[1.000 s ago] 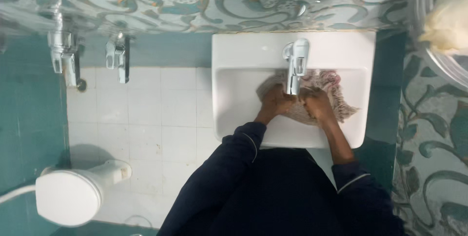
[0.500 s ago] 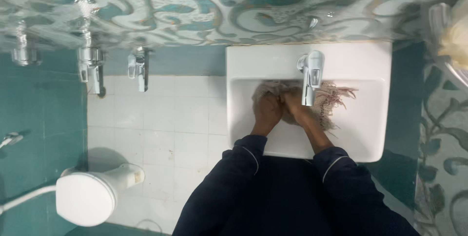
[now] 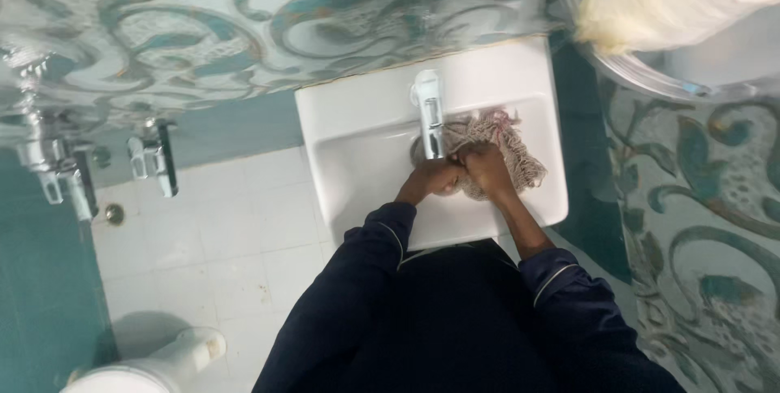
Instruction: The person wipes the inside and edges of a sink with a cloth, then rinses the cloth under a faucet and wrings it out repeatedly.
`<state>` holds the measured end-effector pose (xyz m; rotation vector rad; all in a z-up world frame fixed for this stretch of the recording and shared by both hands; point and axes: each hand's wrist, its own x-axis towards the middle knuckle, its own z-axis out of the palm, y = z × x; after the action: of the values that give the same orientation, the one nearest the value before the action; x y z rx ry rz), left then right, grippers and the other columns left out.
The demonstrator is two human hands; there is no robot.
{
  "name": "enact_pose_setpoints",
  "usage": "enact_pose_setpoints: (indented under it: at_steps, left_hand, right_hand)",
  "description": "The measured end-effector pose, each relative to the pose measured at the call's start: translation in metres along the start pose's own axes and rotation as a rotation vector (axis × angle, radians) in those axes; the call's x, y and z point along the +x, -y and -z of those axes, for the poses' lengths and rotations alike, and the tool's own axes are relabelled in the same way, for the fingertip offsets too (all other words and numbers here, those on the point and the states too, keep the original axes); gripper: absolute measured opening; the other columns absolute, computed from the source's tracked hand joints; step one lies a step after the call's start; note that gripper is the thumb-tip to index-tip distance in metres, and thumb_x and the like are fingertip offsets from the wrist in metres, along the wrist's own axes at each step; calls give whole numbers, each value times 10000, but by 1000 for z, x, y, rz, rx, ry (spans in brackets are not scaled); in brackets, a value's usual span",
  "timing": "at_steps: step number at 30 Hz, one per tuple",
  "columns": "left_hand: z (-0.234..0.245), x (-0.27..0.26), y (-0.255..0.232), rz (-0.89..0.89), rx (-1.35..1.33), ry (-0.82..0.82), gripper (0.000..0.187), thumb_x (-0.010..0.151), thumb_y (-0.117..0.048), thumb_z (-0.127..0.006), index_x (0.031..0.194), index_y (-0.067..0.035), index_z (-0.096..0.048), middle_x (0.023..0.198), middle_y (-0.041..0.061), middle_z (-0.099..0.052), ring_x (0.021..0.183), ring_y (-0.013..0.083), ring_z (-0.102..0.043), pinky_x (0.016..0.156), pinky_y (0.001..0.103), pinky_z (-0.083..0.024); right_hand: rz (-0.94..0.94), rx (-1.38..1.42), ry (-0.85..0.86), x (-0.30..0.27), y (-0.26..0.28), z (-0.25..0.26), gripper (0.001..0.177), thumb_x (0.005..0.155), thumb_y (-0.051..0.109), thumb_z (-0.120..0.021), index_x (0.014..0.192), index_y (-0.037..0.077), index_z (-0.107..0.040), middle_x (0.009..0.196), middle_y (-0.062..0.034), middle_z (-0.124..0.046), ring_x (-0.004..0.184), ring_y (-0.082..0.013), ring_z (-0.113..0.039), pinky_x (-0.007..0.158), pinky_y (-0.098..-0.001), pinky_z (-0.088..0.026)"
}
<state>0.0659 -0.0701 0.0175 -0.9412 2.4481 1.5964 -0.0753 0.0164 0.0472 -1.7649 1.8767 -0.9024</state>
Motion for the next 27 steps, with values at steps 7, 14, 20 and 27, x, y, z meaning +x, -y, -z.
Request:
enact_pose_setpoints:
  at_steps: [7,14,20,27]
  left_hand:
    - [-29,41,-10,142,-153,75,309,711,-136,-639,932,79,-667,923,292,-704,837,393,-695,720,448,-531]
    - [51,-86,-2,407,-170,-550,343,837,-266,-642,882,71,-684,876,276,-722,834,404,-728,751,460,-574]
    - [99,-146,-17,510,-71,-729,385,954,-306,-527,915,36,-699,915,276,-725,848,420,-718,779,490,-562]
    - [40,-41,-21,311,-545,-198,250,928,-221,-565,816,-22,-669,768,139,-614,695,281,-570,664,385,-449]
  right_hand:
    - [-272,-420,57,-17,-4,27,148,827,156,-688,864,46,-780,928,-182,-738,883,-326,-704,814,-442,-574]
    - [-817,598,343,70,72,-91,219,955,171,-619,790,28,-630,757,-115,-622,651,-213,-552,574,-376,-418]
    - [-701,1466,374,89,100,-141,157,884,62,-611,730,35,-590,738,-31,-553,638,-116,-516,516,-292,-427]
    - [-1087,795,56,36,41,-28,229,1043,209,-525,879,71,-604,725,-92,-544,609,-225,-472,506,-393,-325]
